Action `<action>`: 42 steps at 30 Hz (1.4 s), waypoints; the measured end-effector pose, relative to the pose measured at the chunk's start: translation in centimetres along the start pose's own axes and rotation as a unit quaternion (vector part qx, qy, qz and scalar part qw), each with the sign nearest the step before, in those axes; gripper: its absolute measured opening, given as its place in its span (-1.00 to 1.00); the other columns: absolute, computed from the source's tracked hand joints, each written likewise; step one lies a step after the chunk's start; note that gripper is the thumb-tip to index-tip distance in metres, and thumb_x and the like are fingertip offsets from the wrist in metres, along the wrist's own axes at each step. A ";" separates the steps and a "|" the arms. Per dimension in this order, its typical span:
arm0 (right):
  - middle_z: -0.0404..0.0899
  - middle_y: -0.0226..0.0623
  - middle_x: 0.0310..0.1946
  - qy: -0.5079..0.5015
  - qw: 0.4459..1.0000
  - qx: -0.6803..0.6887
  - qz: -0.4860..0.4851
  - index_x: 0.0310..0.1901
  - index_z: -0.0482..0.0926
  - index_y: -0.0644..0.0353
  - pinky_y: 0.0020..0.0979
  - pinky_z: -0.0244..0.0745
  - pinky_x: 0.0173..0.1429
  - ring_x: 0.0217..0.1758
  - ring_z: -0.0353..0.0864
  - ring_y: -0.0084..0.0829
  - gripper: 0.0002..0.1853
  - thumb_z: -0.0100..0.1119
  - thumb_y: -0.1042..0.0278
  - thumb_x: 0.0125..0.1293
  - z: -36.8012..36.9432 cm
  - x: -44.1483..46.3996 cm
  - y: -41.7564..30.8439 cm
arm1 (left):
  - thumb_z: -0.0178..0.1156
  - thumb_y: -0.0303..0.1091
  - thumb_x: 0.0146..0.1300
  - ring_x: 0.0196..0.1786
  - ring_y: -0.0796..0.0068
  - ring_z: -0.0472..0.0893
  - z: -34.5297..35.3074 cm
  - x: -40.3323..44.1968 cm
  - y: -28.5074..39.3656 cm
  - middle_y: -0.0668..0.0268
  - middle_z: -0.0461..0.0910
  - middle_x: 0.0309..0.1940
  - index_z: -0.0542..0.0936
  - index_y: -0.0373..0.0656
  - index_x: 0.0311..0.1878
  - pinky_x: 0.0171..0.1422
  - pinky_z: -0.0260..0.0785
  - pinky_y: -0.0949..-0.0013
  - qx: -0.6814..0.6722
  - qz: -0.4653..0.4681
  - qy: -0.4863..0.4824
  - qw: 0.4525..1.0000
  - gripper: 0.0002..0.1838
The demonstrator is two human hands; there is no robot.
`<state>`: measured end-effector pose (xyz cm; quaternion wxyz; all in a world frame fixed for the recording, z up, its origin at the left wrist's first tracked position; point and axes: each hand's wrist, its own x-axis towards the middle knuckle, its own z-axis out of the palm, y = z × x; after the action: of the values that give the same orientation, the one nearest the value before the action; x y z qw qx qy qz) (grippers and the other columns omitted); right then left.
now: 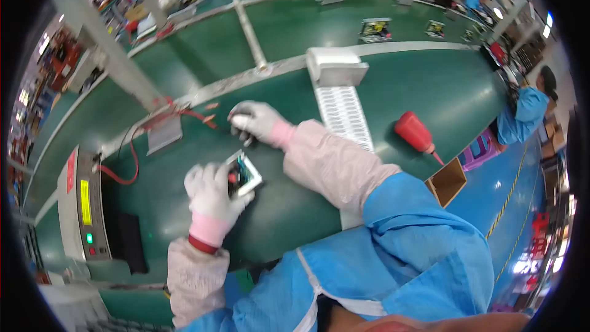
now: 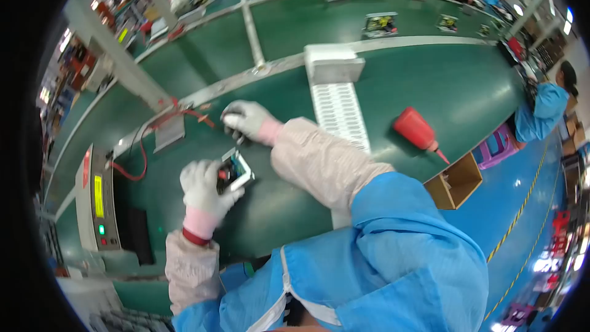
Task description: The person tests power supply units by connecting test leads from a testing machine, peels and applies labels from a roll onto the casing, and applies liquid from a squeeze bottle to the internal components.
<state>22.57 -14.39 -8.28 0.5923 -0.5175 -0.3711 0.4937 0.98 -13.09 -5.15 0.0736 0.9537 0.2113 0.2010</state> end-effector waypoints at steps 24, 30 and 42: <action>0.57 -0.29 -0.50 0.019 0.780 -0.587 -0.215 -0.28 0.62 0.24 -0.37 0.35 -0.34 -0.51 0.44 -0.30 -0.82 0.16 0.32 0.18 4.1 -1.0 -1.4 | 0.39 -0.12 -0.16 -0.01 0.38 0.45 1.5 1.3 -6.0 0.35 0.51 -0.15 0.56 -0.05 0.03 0.33 0.02 0.18 0.191 -0.113 0.140 0.965 -0.41; 0.58 -0.31 -0.44 0.018 0.808 -0.551 -0.207 -0.25 0.65 0.20 -0.36 0.37 -0.31 -0.47 0.48 -0.26 -0.80 0.16 0.28 0.19 4.2 -0.9 -0.9 | 0.39 -0.12 -0.15 -0.01 0.39 0.45 1.6 1.3 -6.0 0.35 0.51 -0.15 0.56 -0.04 0.03 0.33 0.01 0.18 0.191 -0.110 0.147 0.964 -0.42; 0.55 -0.38 -0.32 0.042 0.742 -0.638 -0.200 -0.25 0.69 0.13 -0.38 0.40 -0.27 -0.39 0.50 -0.27 -0.80 0.16 0.26 0.20 4.2 -0.6 -1.8 | 0.40 -0.12 -0.16 -0.02 0.38 0.46 1.5 1.2 -5.9 0.34 0.51 -0.14 0.56 -0.04 0.04 0.33 0.01 0.18 0.185 -0.113 0.144 0.966 -0.40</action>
<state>18.83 -13.89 -5.72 0.2236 -0.7087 -0.6691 -0.0107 0.42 -7.31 -7.38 -0.1129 0.8816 0.3593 0.2844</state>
